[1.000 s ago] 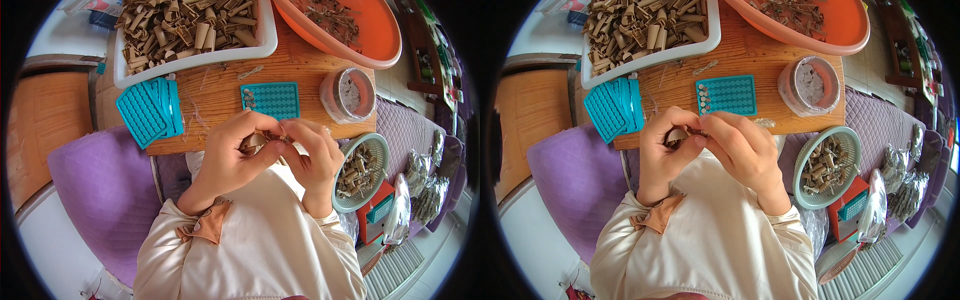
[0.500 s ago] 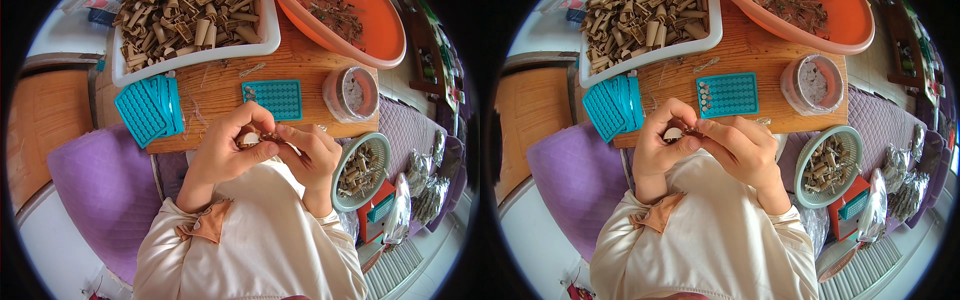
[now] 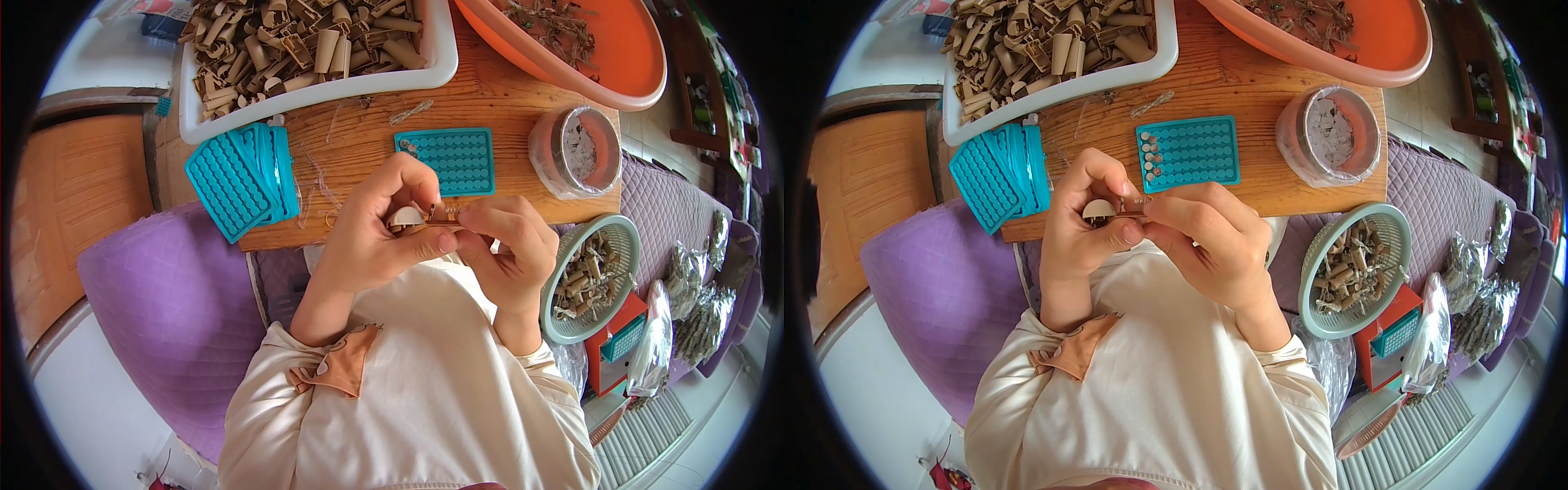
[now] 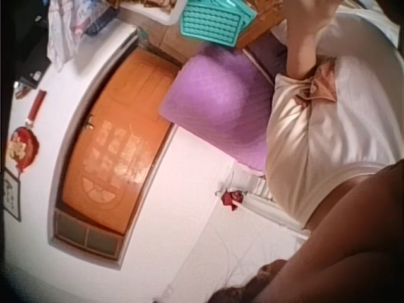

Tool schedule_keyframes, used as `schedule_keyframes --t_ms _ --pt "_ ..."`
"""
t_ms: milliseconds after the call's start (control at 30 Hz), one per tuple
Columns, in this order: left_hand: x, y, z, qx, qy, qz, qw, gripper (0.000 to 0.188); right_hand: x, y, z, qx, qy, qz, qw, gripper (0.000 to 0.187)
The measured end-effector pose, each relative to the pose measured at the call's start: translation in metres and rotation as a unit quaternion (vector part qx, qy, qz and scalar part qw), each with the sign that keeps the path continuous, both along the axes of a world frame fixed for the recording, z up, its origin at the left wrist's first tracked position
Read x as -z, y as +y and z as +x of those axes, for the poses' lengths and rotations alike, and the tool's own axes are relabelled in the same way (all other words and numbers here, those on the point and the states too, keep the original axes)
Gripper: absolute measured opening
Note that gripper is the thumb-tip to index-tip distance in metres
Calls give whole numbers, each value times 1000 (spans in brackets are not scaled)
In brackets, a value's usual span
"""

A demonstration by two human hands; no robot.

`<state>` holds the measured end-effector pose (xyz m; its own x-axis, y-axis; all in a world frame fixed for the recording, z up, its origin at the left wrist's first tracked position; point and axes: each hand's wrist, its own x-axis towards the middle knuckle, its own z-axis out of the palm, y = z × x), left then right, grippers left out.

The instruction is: The person assembles small wooden components by inserting them into a teal plastic mold. They repeatedly pick up wooden pieces from a white bin, place them into the mold, and then remove the assembled units to place them into a green basket. The task involves repetitive hand manipulation of small parts.

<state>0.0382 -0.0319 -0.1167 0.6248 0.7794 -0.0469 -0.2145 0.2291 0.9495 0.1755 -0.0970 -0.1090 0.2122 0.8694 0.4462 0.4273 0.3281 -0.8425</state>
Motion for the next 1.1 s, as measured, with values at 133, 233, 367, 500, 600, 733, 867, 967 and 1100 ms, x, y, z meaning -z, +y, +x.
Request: schedule_keyframes --t_ms 133,233,367,500,600,733,867,967,1100 --pt "10 -2 5 -37 -83 -39 995 38 1 1 0 4 25 10 1000 22" --pt "22 2 1 -12 -301 -270 915 45 2 -2 -6 76 84 -14 993 22" --pt "25 -7 8 -90 -252 -236 934 42 6 1 -19 137 84 -3 987 21" --pt "13 -17 22 -134 -202 -174 954 40 12 4 -29 155 72 6 985 21" --pt "17 -19 19 -106 -231 -159 954 40 10 7 -31 153 29 28 987 22" --pt "19 -21 19 -98 -200 -89 971 42 10 7 -31 142 5 44 989 22" --pt "17 -22 16 -110 -187 -88 972 44 13 9 -27 104 -47 59 992 21" --pt "17 -17 12 -115 -157 -111 974 44 15 9 -23 69 -56 29 996 20" --pt "17 -15 12 -135 -75 -58 986 39 20 6 -25 100 38 -34 994 19"
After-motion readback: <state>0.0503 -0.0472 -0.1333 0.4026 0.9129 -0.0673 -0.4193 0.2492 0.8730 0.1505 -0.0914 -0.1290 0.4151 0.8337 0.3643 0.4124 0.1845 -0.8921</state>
